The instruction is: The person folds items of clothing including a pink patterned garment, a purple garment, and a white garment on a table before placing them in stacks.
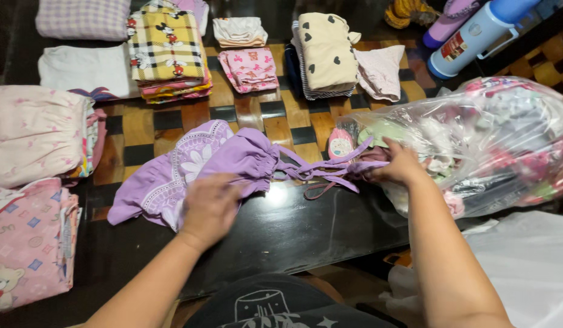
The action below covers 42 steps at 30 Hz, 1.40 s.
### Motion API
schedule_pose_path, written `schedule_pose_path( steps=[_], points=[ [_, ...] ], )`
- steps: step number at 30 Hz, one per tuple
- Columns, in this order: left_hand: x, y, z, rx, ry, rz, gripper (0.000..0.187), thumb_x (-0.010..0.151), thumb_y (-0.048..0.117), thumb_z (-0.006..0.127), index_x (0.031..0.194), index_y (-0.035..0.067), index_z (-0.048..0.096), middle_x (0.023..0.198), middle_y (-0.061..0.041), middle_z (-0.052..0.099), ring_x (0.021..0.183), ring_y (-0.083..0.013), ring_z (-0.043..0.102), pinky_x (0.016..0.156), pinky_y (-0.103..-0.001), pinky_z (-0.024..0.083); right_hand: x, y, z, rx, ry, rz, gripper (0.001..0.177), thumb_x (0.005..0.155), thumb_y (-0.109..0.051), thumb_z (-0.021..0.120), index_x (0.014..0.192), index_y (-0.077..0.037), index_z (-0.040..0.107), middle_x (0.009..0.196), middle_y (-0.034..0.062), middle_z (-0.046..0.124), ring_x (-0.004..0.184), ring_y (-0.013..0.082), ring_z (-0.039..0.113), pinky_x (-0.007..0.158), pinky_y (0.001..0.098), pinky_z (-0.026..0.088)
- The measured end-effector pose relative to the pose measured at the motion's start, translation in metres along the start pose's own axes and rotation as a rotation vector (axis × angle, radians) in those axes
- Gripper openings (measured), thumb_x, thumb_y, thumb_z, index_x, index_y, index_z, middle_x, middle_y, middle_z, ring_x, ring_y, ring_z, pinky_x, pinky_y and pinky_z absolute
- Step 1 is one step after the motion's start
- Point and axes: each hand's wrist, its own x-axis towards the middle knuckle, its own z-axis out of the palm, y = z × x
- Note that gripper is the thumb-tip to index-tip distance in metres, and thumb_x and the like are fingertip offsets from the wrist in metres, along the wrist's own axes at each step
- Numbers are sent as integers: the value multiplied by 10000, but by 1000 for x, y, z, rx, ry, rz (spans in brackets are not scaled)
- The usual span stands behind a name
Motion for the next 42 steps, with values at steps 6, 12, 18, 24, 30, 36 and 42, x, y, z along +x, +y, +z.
schedule_pose_path(
  steps=[6, 12, 18, 24, 30, 36, 42],
  points=[
    [34, 25, 48, 202, -178, 85, 688, 674, 60, 645, 1335, 249, 614, 1429, -160, 519, 1325, -352, 466, 1062, -572, 343, -38, -99, 26, 182, 148, -598, 602, 769, -377, 843, 1311, -187, 662, 1468, 152, 551, 1396, 347, 470, 1157, 468, 371],
    [53, -6, 41, -176, -339, -191, 437, 813, 91, 631, 1242, 172, 620, 1166, -118, 670, 1123, -355, 633, 947, -474, 486, -72, -163, 47, 506, -80, -672, 492, 820, -150, 748, 1303, -164, 658, 1404, 141, 584, 1341, 319, 543, 1121, 394, 449],
    [58, 6, -1, -658, -166, -127, 242, 828, 69, 574, 1066, 69, 620, 1050, -142, 651, 1015, -345, 644, 878, -401, 509, -95, -187, 32, 612, -23, -805, 540, 812, -50, 730, 1338, -126, 638, 1442, 171, 547, 1345, 341, 511, 1098, 414, 417],
    [76, 15, -34, -987, -53, -326, 158, 967, 175, 546, 953, 49, 641, 958, -90, 700, 990, -292, 680, 924, -341, 516, -89, -213, 24, 1170, -481, -563, 311, 887, -33, 673, 1187, -65, 599, 1006, 57, 669, 888, 153, 661, 749, 288, 548],
    [77, 44, -67, -340, 323, -294, 477, 667, 263, 845, 1055, 44, 673, 1033, -126, 694, 1032, -334, 640, 898, -436, 438, -102, -233, 6, 1353, -568, -368, 118, 1018, -172, 603, 978, -60, 600, 672, 1, 590, 508, 102, 571, 480, 231, 452],
    [70, 17, -62, -235, 291, -382, 433, 677, 127, 784, 1105, 106, 724, 1077, -83, 714, 1061, -341, 638, 920, -440, 468, -98, -230, -1, 1321, -498, -377, 129, 978, -192, 632, 913, -87, 593, 681, -10, 602, 503, 72, 519, 465, 229, 407],
    [58, -8, -70, -379, 416, -402, 330, 814, 21, 626, 1099, 137, 746, 1039, -119, 680, 1030, -312, 659, 885, -390, 526, -82, -212, 1, 1187, -200, -580, 171, 898, -69, 737, 941, -72, 571, 785, -29, 576, 662, 52, 511, 563, 224, 416]
  ],
)
